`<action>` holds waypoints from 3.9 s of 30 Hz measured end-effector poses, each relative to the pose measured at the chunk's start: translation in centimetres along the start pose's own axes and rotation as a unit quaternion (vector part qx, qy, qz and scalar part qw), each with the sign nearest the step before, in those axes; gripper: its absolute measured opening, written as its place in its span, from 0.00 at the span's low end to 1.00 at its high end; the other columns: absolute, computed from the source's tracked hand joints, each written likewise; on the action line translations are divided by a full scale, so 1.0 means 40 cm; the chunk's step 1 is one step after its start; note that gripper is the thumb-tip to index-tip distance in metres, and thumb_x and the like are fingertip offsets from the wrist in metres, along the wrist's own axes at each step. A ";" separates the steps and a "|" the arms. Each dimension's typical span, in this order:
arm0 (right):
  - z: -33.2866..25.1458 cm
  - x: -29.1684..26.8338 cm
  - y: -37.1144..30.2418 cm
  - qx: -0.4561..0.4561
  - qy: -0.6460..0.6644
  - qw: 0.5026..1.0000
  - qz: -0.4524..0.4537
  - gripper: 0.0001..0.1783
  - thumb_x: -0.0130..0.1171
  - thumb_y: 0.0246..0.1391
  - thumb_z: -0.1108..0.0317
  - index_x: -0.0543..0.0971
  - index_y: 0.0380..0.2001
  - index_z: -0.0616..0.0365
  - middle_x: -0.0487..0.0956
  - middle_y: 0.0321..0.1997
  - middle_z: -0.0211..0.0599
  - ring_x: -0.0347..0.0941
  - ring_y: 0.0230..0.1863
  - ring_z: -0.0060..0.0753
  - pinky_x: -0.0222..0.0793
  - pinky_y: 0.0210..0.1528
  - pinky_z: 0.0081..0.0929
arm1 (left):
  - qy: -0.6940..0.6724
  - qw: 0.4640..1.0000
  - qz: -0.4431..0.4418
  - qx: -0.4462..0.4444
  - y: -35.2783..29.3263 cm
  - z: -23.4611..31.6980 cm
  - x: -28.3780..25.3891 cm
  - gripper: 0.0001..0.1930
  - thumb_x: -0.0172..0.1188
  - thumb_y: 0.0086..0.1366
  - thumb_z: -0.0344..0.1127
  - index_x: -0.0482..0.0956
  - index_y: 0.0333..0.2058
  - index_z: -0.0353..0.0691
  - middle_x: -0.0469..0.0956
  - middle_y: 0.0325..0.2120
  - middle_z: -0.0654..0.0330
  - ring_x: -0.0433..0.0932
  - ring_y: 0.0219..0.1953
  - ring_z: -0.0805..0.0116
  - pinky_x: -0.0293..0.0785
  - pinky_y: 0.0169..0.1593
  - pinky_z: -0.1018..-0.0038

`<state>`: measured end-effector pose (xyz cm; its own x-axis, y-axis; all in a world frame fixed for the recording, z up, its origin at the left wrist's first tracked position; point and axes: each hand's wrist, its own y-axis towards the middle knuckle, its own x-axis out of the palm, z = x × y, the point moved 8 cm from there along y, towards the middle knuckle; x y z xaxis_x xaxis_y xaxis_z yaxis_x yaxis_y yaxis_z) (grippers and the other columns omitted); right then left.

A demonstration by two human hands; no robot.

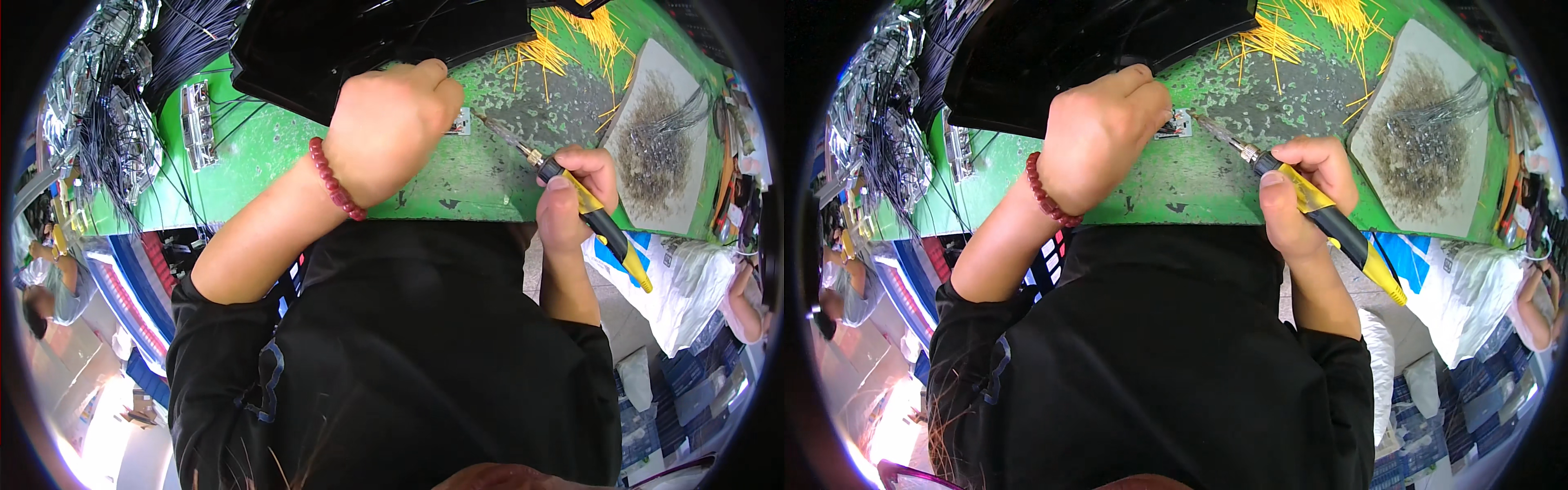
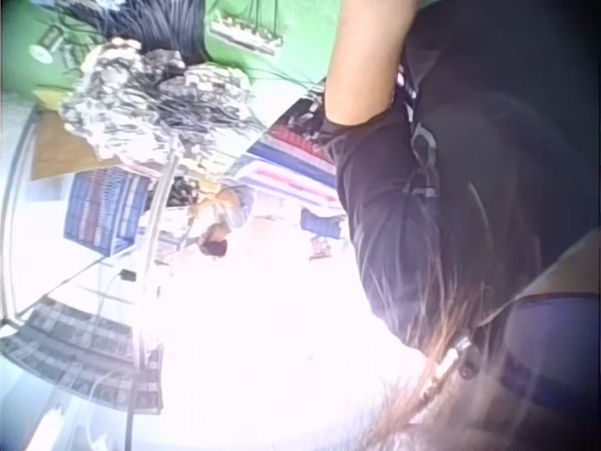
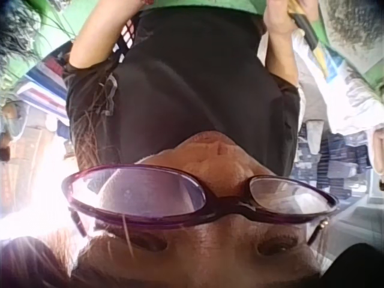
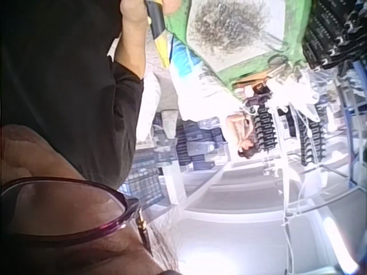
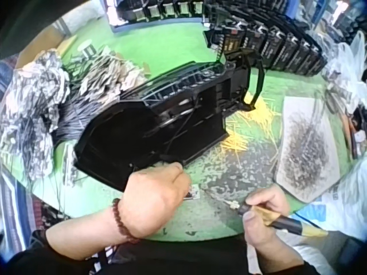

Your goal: The person solders wires onto circuit boards using a soldering iron, installs the components into toy car bodies, and places the assembled car bodies into a crate.

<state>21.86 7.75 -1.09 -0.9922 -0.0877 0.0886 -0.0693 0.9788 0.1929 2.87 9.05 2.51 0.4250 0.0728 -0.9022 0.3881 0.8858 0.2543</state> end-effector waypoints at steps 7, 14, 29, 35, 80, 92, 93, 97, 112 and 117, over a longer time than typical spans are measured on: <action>0.006 0.006 0.005 0.011 -0.018 1.000 -0.018 0.17 0.65 0.50 0.62 0.71 0.34 0.62 0.70 0.26 0.25 0.59 0.25 0.12 0.53 0.28 0.15 | -0.038 0.999 0.002 -0.031 -0.010 -0.019 0.008 0.04 0.61 0.54 0.28 0.74 0.25 0.40 0.72 0.24 0.60 0.76 0.26 0.59 0.72 0.26 0.68; 0.009 0.016 0.008 0.039 -0.033 0.998 -0.033 0.14 0.64 0.50 0.66 0.71 0.35 0.61 0.71 0.28 0.25 0.61 0.26 0.12 0.55 0.29 0.14 | -0.010 0.999 -0.037 -0.025 0.011 -0.008 0.006 0.07 0.59 0.55 0.30 0.72 0.21 0.38 0.71 0.24 0.59 0.76 0.27 0.56 0.72 0.28 0.65; 0.006 0.031 0.011 0.058 -0.072 0.994 -0.054 0.13 0.63 0.49 0.68 0.72 0.35 0.61 0.71 0.28 0.26 0.62 0.26 0.13 0.57 0.30 0.15 | 0.023 0.998 -0.056 -0.013 0.020 -0.004 0.009 0.06 0.57 0.55 0.30 0.72 0.20 0.39 0.72 0.23 0.60 0.76 0.26 0.58 0.73 0.28 0.66; 0.004 0.007 0.009 -0.010 -0.017 1.000 -0.022 0.12 0.63 0.49 0.69 0.72 0.33 0.61 0.70 0.27 0.28 0.61 0.26 0.14 0.55 0.29 0.15 | 0.027 0.998 -0.058 -0.015 0.020 -0.004 0.009 0.07 0.57 0.55 0.30 0.72 0.20 0.39 0.72 0.23 0.60 0.76 0.26 0.58 0.73 0.28 0.66; -0.073 0.128 0.020 -0.219 -0.325 0.905 -0.166 0.12 0.58 0.55 0.77 0.77 0.44 0.61 0.82 0.26 0.37 0.73 0.19 0.24 0.72 0.26 0.20 | 0.014 0.997 0.042 -0.057 -0.022 0.002 0.002 0.05 0.62 0.54 0.30 0.74 0.23 0.41 0.74 0.23 0.60 0.77 0.22 0.58 0.73 0.24 0.69; -0.050 0.185 -0.019 -0.237 -0.417 0.850 -0.217 0.14 0.60 0.41 0.72 0.78 0.35 0.46 0.63 0.15 0.26 0.65 0.16 0.30 0.60 0.17 0.29 | -0.011 0.995 0.062 -0.074 -0.030 0.003 0.006 0.05 0.63 0.52 0.29 0.75 0.23 0.40 0.75 0.22 0.59 0.77 0.21 0.58 0.73 0.23 0.68; -0.053 0.188 -0.019 -0.240 -0.414 0.851 -0.215 0.14 0.60 0.41 0.72 0.78 0.35 0.46 0.62 0.14 0.26 0.65 0.16 0.30 0.59 0.17 0.29 | -0.016 0.995 0.070 -0.073 -0.031 0.003 0.002 0.05 0.63 0.52 0.29 0.75 0.23 0.40 0.75 0.22 0.59 0.77 0.21 0.58 0.73 0.23 0.68; -0.049 0.186 -0.017 -0.238 -0.414 0.851 -0.218 0.14 0.60 0.41 0.72 0.79 0.35 0.46 0.64 0.15 0.26 0.66 0.16 0.29 0.60 0.17 0.29 | -0.025 0.993 0.069 -0.087 -0.036 -0.003 0.006 0.05 0.63 0.52 0.30 0.75 0.23 0.40 0.75 0.21 0.59 0.77 0.21 0.58 0.74 0.23 0.68; -0.039 0.192 0.020 -0.247 -0.403 0.851 -0.228 0.17 0.60 0.40 0.73 0.79 0.38 0.47 0.70 0.17 0.24 0.69 0.17 0.29 0.62 0.18 0.27 | -0.029 0.993 0.065 -0.090 -0.036 -0.009 0.006 0.06 0.62 0.55 0.31 0.74 0.23 0.40 0.74 0.21 0.58 0.76 0.20 0.57 0.74 0.23 0.67; -0.067 0.120 0.036 -0.233 -0.302 0.919 -0.103 0.10 0.61 0.53 0.68 0.79 0.39 0.55 0.83 0.32 0.35 0.79 0.27 0.30 0.70 0.27 0.20 | -0.023 0.994 0.069 -0.084 -0.034 -0.004 0.004 0.06 0.62 0.54 0.31 0.74 0.22 0.40 0.74 0.21 0.58 0.76 0.20 0.57 0.74 0.22 0.67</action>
<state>17.27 8.23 2.23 -0.8492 -0.0049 -0.5280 -0.3493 0.7551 0.5548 2.27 7.94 1.97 0.5037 0.1820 -0.8445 0.1829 0.9329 0.3102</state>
